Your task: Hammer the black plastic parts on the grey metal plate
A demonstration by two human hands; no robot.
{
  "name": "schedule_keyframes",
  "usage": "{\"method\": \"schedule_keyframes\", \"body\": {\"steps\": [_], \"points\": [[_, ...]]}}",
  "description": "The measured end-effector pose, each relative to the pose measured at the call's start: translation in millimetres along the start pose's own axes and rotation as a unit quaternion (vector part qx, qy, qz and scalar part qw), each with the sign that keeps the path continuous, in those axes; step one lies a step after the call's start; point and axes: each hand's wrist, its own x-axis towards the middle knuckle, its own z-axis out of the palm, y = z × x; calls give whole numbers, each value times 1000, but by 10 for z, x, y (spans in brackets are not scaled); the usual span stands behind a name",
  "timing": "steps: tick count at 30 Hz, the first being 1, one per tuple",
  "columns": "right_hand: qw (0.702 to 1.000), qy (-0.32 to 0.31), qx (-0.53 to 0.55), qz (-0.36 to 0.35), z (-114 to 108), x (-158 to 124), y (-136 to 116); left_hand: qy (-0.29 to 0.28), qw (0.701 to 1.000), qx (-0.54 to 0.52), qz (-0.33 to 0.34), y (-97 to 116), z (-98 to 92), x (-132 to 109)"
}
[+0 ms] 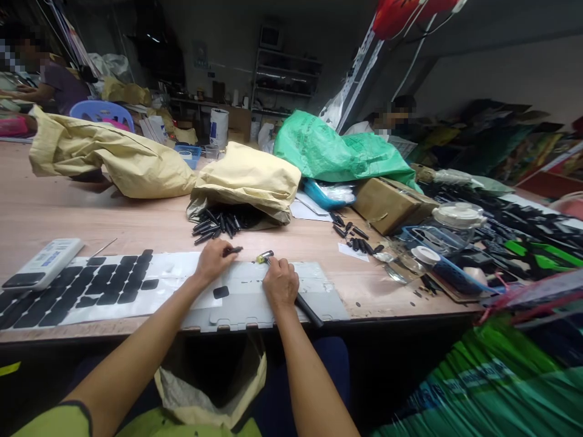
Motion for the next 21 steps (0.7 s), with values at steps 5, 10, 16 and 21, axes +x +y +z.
{"method": "schedule_keyframes", "body": {"steps": [5, 10, 16, 21], "points": [[1000, 1, -3, 4, 2, -17, -4, -77, 994, -33, 69, 126, 133, -217], [1000, -25, 8, 14, -27, 8, -3, -89, 992, -89, 31, 86, 145, -217], [983, -46, 168, 53, -125, 81, 67, -101, 991, -90, 21, 81, 128, -193], [950, -1, 311, 17, -173, -25, 36, -89, 992, -86, 24, 71, 176, -197]]}}
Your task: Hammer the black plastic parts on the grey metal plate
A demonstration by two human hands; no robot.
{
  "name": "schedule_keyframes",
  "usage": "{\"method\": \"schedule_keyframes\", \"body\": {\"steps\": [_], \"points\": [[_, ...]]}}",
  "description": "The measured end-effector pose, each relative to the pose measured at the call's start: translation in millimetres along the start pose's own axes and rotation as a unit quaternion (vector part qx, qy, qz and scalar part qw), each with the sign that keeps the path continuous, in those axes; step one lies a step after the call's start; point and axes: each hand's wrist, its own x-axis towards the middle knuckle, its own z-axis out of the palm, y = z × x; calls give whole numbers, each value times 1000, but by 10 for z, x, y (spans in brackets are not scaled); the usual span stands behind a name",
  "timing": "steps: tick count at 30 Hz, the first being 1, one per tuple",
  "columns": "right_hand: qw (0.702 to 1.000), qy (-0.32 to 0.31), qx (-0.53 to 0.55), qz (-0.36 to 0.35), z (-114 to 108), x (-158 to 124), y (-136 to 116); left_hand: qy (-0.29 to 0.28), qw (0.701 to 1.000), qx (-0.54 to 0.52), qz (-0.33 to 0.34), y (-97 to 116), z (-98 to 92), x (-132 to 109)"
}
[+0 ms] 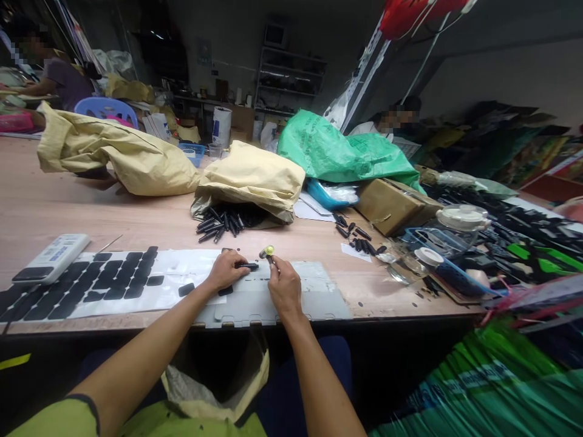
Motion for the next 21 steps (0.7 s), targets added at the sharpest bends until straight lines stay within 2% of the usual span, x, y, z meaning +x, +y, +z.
{"method": "schedule_keyframes", "body": {"steps": [4, 9, 14, 21], "points": [[1000, 2, 5, -23, 12, -91, -60, 11, 1000, 10, 17, -9, 12, -5], [997, 40, -9, -66, -3, -116, -153, 8, 999, 19, 26, -22, 18, -3], [997, -6, -69, -47, 45, -118, -144, 3, 999, 28, 30, -34, 27, -1], [996, 10, -43, -72, 70, -141, -266, 1, 999, 24, 28, -12, 19, -10]]}}
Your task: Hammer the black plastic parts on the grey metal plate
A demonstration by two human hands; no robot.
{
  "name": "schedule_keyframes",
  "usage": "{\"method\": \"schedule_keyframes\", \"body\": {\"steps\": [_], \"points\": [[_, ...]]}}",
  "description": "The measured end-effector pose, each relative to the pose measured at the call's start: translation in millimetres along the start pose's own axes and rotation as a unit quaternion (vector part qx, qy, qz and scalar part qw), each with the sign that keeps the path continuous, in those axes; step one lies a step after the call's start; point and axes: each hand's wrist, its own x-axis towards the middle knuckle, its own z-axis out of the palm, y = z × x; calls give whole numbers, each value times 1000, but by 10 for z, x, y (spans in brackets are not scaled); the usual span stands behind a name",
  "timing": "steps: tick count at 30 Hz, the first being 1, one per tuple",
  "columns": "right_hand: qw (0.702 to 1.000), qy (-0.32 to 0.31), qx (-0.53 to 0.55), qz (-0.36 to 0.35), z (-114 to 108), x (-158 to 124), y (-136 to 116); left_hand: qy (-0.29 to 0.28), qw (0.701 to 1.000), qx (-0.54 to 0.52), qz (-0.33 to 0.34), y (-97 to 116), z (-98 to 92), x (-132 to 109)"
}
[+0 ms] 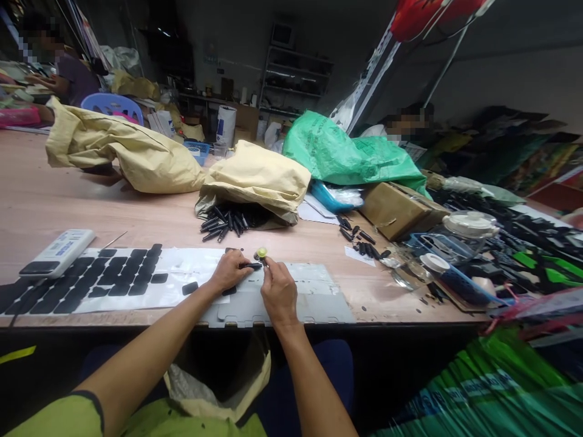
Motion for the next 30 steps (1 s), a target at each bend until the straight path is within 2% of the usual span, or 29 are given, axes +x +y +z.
{"method": "schedule_keyframes", "body": {"steps": [4, 7, 11, 15, 19, 24, 30], "points": [[999, -45, -9, -2, 60, -40, -52, -7, 1000, 12, -13, 11, -7, -5], [999, -40, -15, 20, 37, 30, -11, -6, 1000, -3, -21, 20, -13, -8], [994, -25, -71, 80, -44, 254, 133, 3, 1000, -18, -23, 30, -21, -10], [972, -62, -179, 141, -22, 392, 361, 7, 999, -22, -29, 37, -31, -17], [961, -60, -247, 113, 78, 352, 529, 0, 999, -31, -30, 42, -43, -10], [957, -30, -278, 73, 130, 287, 558, 10, 998, -48, -49, 48, -75, 16], [955, -27, -287, 67, 128, 288, 560, 22, 977, -187, -101, 43, -129, 6]]}}
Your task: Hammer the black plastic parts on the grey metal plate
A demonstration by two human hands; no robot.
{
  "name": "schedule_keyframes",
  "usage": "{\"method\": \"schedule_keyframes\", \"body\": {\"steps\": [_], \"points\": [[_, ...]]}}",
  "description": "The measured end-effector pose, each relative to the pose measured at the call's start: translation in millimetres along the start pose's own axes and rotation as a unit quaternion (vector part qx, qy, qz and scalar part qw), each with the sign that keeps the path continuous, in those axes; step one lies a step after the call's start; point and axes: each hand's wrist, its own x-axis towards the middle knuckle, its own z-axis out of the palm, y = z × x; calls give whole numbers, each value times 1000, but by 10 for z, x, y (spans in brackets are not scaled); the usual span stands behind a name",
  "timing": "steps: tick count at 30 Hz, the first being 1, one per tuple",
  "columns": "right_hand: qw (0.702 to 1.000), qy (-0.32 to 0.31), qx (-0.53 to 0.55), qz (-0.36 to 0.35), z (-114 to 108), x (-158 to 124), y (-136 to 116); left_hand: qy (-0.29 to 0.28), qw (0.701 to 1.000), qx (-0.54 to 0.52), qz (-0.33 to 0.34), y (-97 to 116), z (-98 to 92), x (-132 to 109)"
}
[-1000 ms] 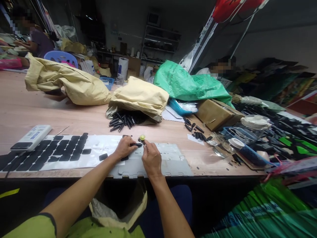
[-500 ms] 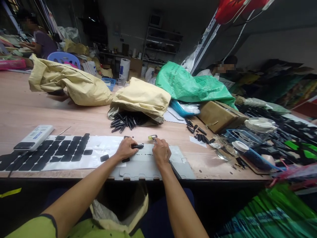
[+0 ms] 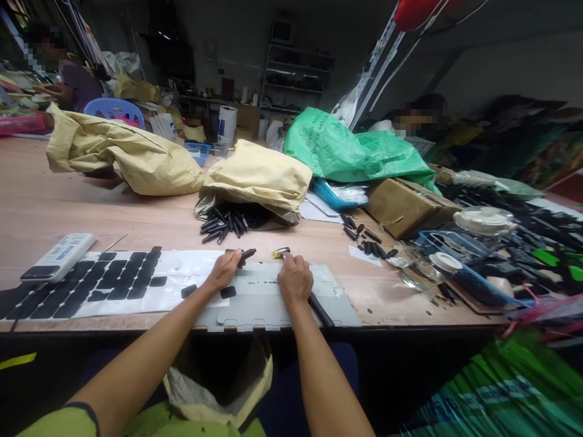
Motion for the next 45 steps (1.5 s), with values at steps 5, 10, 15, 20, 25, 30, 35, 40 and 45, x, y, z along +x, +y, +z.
{"method": "schedule_keyframes", "body": {"steps": [5, 10, 15, 20, 25, 30, 35, 40, 45], "points": [[1000, -3, 0, 6, -11, -8, -13, -1, 1000, -7, -3, 6, -9, -25], [1000, 1, 1, 6, -30, -9, -35, -11, 999, 36, 5, 24, -15, 2], [1000, -11, -7, 15, -28, 4, -46, -76, 990, 68, 101, 212, -80, -329], [1000, -7, -5, 10, -6, 5, -35, -153, 954, 136, 221, 278, -149, -1166], [1000, -6, -12, 10, 4, 1, -27, -165, 939, 188, 238, 178, -138, -1488], [1000, 1, -20, 6, 8, 2, -22, -14, 973, 167, 161, 98, -204, -817], [1000, 4, -12, 1, 14, 12, -21, 192, 951, 240, -23, -144, -494, 127], [1000, -1, -6, 5, 9, 23, -26, 163, 930, 318, -84, -322, -632, 440], [1000, -6, -8, 10, -19, 26, -40, 168, 926, 322, -103, -345, -657, 359]]}}
